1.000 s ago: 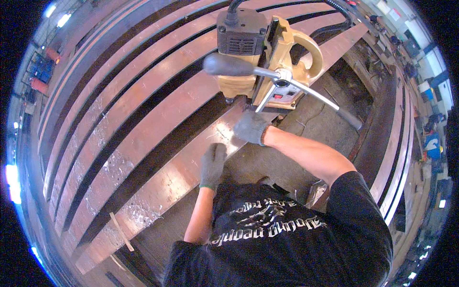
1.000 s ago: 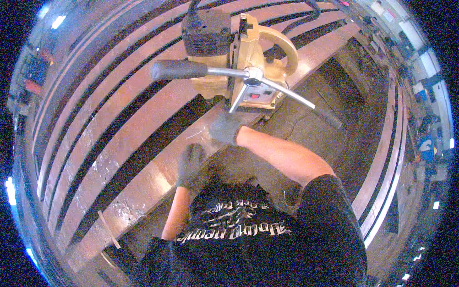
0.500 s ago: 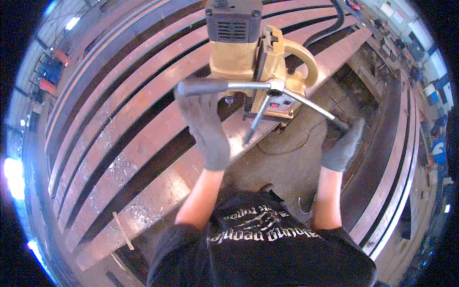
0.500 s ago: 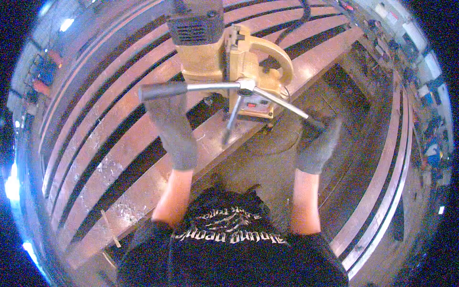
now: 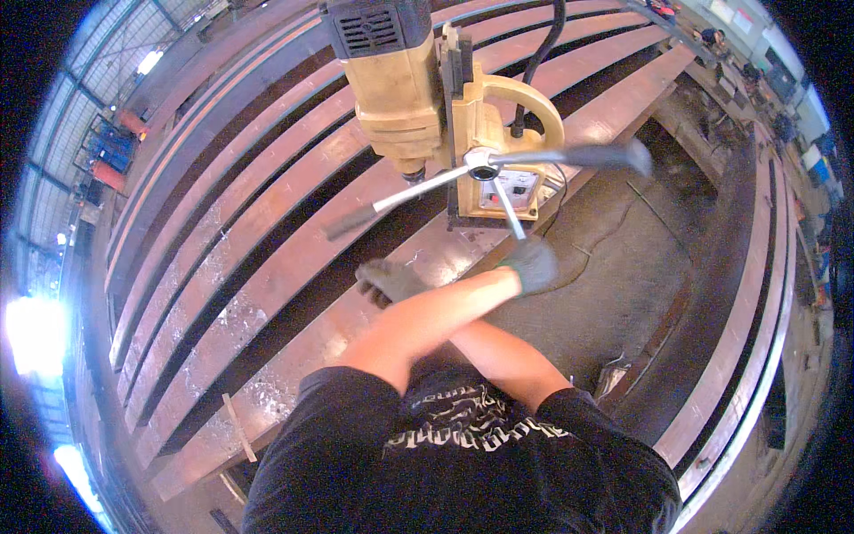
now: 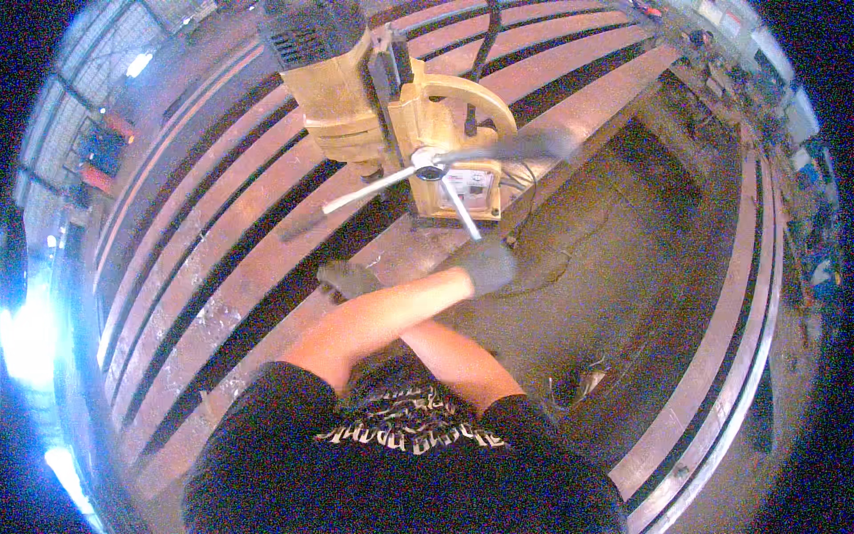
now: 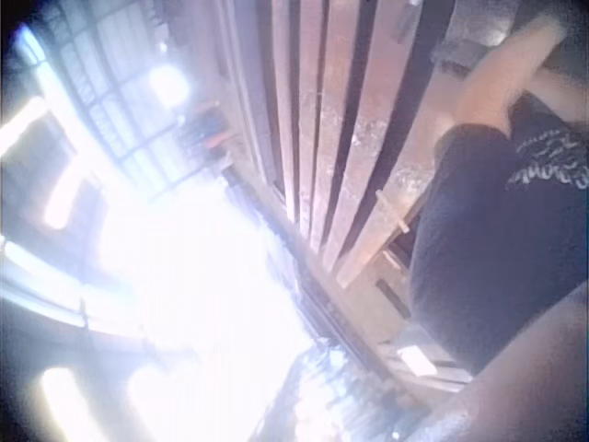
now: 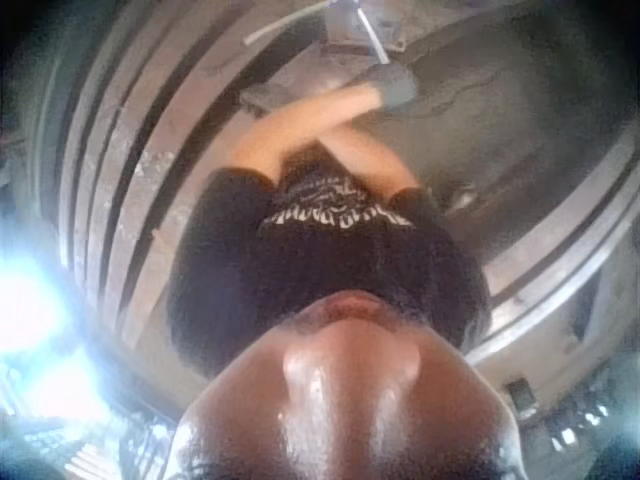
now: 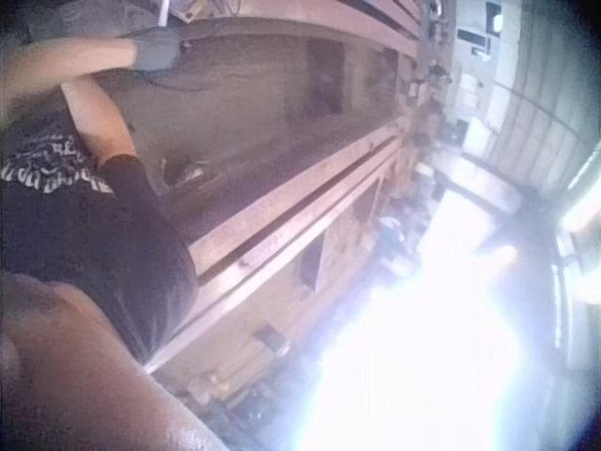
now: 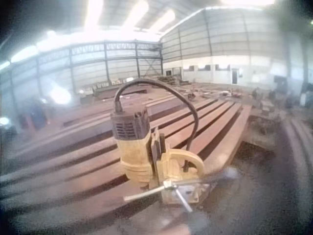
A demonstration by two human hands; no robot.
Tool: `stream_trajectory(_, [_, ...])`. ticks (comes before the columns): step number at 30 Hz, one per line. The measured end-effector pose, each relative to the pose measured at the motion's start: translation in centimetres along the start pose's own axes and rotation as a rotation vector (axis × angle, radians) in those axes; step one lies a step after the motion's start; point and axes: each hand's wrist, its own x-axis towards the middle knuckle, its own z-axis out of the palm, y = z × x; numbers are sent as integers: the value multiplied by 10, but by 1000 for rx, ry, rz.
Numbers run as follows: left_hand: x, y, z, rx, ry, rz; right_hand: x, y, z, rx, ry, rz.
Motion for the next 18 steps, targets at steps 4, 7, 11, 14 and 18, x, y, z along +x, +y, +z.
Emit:
stream_trajectory(4, [-84, -42, 56, -69, -279, -270, -24, 36, -5, 39, 47, 18])
stream_trajectory(7, [-62, -37, 34, 25, -278, -7, -39, 51, -21, 59, 130, -5])
stream_trajectory(11, [27, -3, -43, -239, 36, -65, -60, 63, -31, 67, 221, -69])
stream_trajectory(14, [84, -3, -171, -324, 437, -75, -102, 62, -62, 22, 376, -80])
stream_trajectory(18, [12, -65, -288, -607, 970, -222, -167, 48, -97, -342, 847, 68])
